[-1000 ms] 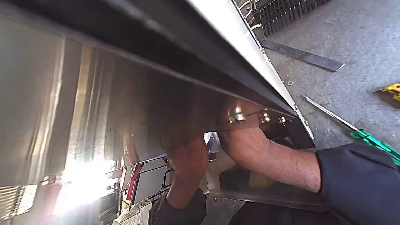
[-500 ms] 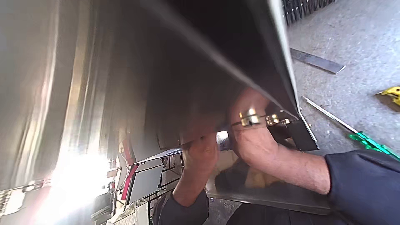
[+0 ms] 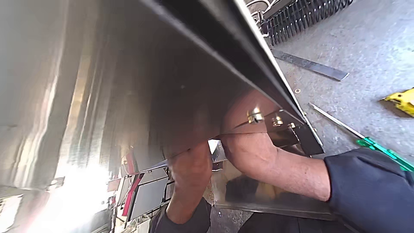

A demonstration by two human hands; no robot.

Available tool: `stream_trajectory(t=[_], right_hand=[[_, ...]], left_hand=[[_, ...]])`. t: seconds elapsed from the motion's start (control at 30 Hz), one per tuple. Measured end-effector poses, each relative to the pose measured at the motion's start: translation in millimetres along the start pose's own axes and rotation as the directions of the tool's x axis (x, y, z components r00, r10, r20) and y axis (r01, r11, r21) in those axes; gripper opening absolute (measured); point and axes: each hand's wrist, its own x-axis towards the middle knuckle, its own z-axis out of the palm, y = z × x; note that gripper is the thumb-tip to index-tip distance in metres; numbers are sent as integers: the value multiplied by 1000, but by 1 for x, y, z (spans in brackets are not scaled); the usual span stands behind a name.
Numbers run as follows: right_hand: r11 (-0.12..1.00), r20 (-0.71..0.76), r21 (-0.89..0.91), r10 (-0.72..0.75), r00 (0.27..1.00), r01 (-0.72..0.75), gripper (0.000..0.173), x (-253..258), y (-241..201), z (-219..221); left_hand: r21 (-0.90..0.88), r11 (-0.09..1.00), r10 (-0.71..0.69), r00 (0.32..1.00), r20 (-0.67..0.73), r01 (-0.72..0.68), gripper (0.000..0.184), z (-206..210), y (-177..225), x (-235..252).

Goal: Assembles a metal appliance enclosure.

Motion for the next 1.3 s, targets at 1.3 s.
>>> stream_trajectory(t=[1.3], right_hand=[[821, 19, -354, 485, 874, -448, 18, -34, -5, 30]], left_hand=[[-797, 603, 36, 997, 75, 38, 24, 66, -61, -220]])
